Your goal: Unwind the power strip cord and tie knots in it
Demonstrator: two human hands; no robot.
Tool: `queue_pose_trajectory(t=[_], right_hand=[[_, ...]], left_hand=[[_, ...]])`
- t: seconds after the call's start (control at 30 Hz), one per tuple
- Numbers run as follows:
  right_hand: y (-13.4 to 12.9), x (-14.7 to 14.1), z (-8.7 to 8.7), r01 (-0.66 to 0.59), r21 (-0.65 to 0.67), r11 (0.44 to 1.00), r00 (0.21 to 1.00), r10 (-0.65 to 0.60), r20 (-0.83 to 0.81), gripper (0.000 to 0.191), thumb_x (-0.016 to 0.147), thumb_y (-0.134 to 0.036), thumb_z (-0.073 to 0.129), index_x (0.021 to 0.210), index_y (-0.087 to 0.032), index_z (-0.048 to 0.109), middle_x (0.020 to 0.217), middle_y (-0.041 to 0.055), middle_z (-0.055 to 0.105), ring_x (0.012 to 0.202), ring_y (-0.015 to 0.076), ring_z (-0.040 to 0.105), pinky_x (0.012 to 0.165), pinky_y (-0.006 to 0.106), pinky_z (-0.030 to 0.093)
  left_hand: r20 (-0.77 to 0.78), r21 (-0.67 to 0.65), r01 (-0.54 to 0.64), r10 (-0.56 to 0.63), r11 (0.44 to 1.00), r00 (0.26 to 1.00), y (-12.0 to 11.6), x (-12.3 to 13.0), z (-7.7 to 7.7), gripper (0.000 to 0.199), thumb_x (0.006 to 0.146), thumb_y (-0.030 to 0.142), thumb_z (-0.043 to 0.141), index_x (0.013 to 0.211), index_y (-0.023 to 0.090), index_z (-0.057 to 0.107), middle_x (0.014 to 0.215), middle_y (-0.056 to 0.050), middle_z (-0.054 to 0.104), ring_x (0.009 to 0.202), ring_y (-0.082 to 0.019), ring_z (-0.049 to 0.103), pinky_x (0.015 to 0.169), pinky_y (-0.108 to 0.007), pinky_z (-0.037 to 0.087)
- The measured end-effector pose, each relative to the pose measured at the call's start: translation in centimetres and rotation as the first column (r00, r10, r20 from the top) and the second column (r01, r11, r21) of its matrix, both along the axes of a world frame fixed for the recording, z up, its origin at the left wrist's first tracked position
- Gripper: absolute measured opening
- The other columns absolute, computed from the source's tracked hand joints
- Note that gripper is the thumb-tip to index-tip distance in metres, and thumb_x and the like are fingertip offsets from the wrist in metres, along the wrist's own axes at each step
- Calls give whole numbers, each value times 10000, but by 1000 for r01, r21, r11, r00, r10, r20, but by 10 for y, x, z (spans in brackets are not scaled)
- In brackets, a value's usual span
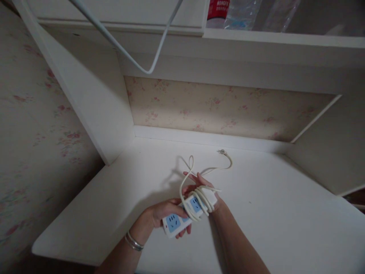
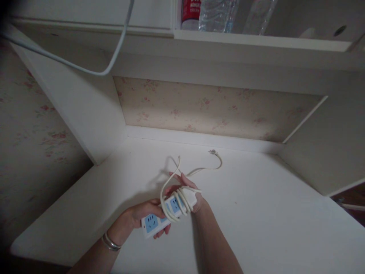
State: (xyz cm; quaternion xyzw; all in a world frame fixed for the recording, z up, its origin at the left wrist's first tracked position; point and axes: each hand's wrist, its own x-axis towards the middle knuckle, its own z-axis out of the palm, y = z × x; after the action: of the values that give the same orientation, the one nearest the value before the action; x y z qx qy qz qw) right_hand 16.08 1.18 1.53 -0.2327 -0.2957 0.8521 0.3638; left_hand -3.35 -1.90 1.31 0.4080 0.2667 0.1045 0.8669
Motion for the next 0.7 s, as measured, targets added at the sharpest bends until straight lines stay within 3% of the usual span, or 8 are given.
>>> queue_pose_trajectory(t=[0.07, 0.13, 0.2, 0.27, 0.37, 0.5, 0.57, 0.7], right_hand=[[-4, -2, 2, -29, 51, 998, 999, 31, -36, 590, 785, -563, 590, 1274, -248, 493, 1012, 92, 692, 855, 245, 668, 754, 395, 491], [-6, -1, 1, 19, 100, 995, 999, -15, -45, 539, 738, -478, 669, 1197, -219, 556, 1068, 95, 672, 896, 252, 656, 796, 414, 485], [-3, 4, -2, 178, 131, 975, 984, -173, -48, 424, 711, -386, 714, 1085, -213, 617, 964, 53, 685, 819, 215, 659, 795, 399, 494], [3, 13, -5, 401, 116, 909, 916, -395, -69, 300, 723, -328, 717, 996, -229, 644, 803, -3, 670, 715, 162, 641, 794, 370, 501], [13, 28, -6, 648, 49, 760, 760, -643, -96, 197, 737, -279, 713, 923, -237, 659, 726, -36, 640, 666, 118, 600, 747, 295, 502], [18, 28, -7, 740, 58, 670, 672, -739, -40, 194, 756, -308, 711, 935, -251, 661, 803, -38, 647, 643, 92, 552, 624, 224, 460], [16, 18, -10, 697, 123, 707, 709, -705, 35, 212, 750, -326, 725, 935, -250, 656, 780, -36, 638, 634, 96, 540, 581, 213, 427], [7, -4, -15, 380, 233, 895, 866, -432, 251, 254, 671, -337, 799, 794, -172, 649, 584, -42, 565, 479, 67, 440, 442, 192, 284]], left_hand=[[-2, 1, 37, -37, 999, 999, -2, -2, 2, 230, 724, 241, 630, 897, 96, 671, 730, -110, 693, 504, -146, 607, 491, -255, 479], [1, 9, 61, -61, 998, 998, -2, -3, 4, 240, 713, 239, 653, 911, 103, 668, 743, -110, 699, 512, -147, 610, 498, -256, 484], [-11, 11, 57, -56, 998, 998, -1, -3, 4, 265, 715, 253, 668, 942, 118, 657, 758, -109, 706, 515, -150, 614, 497, -256, 484], [-47, 7, 9, -8, 1000, 999, 1, -1, 3, 299, 731, 281, 663, 987, 128, 639, 757, -107, 708, 505, -152, 614, 484, -253, 477], [-108, 18, -188, 188, 982, 976, 5, 6, -1, 321, 757, 313, 631, 1012, 118, 614, 737, -102, 701, 488, -154, 614, 450, -238, 453], [-63, -35, -513, 510, 858, 858, 11, 12, -2, 280, 775, 326, 624, 932, 94, 609, 701, -92, 686, 482, -144, 610, 447, -226, 439], [-41, -82, -616, 615, 784, 788, 13, 12, 0, 273, 778, 316, 633, 925, 87, 611, 704, -96, 689, 492, -143, 613, 470, -230, 456], [-2, -153, -691, 699, 707, 715, 16, 7, 6, 253, 791, 292, 617, 927, 79, 613, 712, -99, 686, 509, -143, 610, 480, -236, 467]])
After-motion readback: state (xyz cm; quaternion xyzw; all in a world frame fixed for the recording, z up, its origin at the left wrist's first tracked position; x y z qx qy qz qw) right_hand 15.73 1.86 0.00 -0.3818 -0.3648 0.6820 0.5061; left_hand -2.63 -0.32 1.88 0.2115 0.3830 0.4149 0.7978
